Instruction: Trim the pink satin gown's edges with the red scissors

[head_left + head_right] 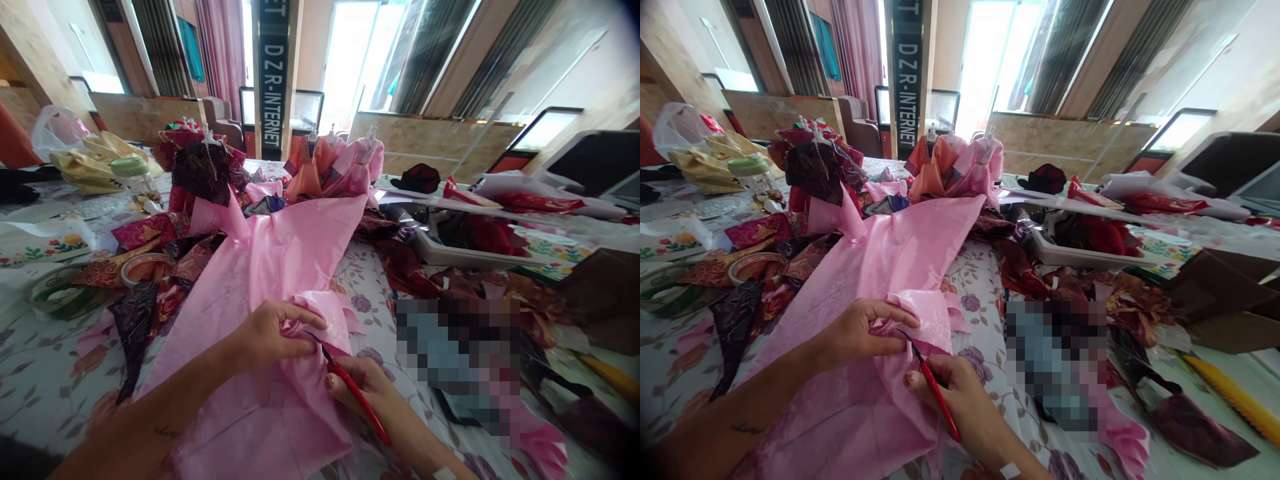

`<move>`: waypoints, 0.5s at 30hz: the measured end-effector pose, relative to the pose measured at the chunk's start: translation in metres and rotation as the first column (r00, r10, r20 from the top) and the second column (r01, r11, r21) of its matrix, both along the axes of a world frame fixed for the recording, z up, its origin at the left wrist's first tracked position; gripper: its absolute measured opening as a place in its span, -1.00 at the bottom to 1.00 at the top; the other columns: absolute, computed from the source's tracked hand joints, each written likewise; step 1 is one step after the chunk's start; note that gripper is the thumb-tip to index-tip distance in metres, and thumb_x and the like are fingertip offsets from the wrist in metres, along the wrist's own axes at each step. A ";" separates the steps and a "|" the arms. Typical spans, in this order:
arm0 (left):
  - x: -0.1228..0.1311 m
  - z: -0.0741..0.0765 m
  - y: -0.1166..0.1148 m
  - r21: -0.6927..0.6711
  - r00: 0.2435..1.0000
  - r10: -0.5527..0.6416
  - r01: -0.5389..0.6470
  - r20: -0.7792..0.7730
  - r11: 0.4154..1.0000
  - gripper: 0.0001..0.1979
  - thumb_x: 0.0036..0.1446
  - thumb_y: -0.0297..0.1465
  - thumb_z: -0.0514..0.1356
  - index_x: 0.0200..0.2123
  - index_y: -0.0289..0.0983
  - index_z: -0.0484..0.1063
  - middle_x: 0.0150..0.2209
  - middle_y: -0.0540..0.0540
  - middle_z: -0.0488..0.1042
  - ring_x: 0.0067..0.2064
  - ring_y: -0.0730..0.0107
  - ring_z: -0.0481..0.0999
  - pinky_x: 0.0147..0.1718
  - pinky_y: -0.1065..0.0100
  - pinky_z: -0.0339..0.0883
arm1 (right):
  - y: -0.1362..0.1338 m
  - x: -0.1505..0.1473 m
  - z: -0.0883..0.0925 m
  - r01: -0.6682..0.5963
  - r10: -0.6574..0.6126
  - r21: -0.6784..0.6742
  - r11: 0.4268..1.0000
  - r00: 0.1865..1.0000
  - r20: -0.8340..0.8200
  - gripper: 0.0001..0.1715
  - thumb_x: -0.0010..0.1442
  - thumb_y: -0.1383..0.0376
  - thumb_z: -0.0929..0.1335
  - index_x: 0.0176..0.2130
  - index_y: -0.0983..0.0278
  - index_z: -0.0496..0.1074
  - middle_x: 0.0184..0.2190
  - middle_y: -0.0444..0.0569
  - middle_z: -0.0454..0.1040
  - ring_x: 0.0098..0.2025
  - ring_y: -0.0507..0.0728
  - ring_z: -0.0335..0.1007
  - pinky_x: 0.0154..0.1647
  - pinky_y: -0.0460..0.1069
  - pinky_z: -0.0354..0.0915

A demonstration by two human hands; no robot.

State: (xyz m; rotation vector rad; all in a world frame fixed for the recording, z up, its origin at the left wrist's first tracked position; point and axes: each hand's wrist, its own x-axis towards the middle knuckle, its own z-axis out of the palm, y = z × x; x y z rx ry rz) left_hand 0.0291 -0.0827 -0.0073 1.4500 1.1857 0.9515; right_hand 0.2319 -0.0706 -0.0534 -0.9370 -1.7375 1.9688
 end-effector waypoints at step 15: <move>0.000 0.000 0.001 -0.005 1.000 -0.009 0.009 0.002 1.000 -0.70 -0.10 -0.48 0.34 -0.20 -0.30 0.58 -0.13 -0.12 0.56 -0.05 0.26 0.51 -0.03 0.36 0.35 | -0.001 0.001 -0.002 0.021 -0.022 -0.052 0.998 1.000 -0.020 -0.40 0.05 -0.05 0.41 -0.59 0.26 0.08 -0.66 -0.27 -0.07 -0.61 -0.09 -0.24 -0.62 -0.08 -0.30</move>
